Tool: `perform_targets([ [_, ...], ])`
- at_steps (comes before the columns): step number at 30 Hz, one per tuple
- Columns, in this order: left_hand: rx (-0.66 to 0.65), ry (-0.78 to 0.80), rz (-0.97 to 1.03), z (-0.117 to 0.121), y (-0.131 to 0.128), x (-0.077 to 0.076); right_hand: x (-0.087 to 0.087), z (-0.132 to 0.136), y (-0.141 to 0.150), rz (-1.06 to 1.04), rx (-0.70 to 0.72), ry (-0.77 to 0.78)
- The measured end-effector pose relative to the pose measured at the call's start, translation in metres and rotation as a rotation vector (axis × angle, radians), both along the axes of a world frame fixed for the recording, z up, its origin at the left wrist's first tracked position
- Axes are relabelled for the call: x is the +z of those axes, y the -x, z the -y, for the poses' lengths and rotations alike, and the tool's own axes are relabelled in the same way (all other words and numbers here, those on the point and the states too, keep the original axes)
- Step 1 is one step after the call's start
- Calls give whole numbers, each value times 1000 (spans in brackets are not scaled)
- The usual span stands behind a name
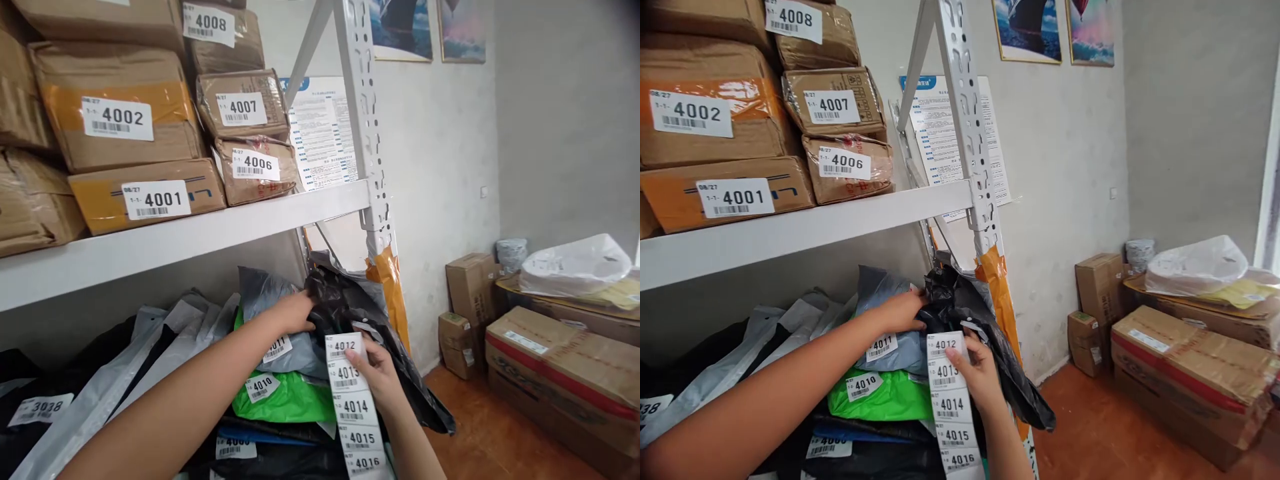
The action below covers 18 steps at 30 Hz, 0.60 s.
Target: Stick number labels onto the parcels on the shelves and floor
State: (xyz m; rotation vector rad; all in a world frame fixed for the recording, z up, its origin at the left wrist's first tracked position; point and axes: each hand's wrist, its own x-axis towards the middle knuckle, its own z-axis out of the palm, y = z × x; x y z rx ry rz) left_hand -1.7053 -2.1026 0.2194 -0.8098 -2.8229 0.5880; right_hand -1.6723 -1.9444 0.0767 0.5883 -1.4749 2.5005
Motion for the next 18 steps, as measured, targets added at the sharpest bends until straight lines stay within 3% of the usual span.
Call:
perform_targets([
  [3,-42,84,61,3,16,-6,-7,-13,-3,104,93,115],
  [7,-336,204,61,24,0,-10,-17,-23,1,181,147,162],
  [10,-536,157,58,35,-20,-12,-19,-26,8,113,109,101],
  [12,-606,71,162,39,-30,-15,-18,-29,11,-7,71,8],
  [15,-560,-129,399,41,-34,-16,-15,-27,6,-34,221,-125],
  [18,-305,-374,570,38,-26,-11,-12,-7,-4,86,416,-120],
])
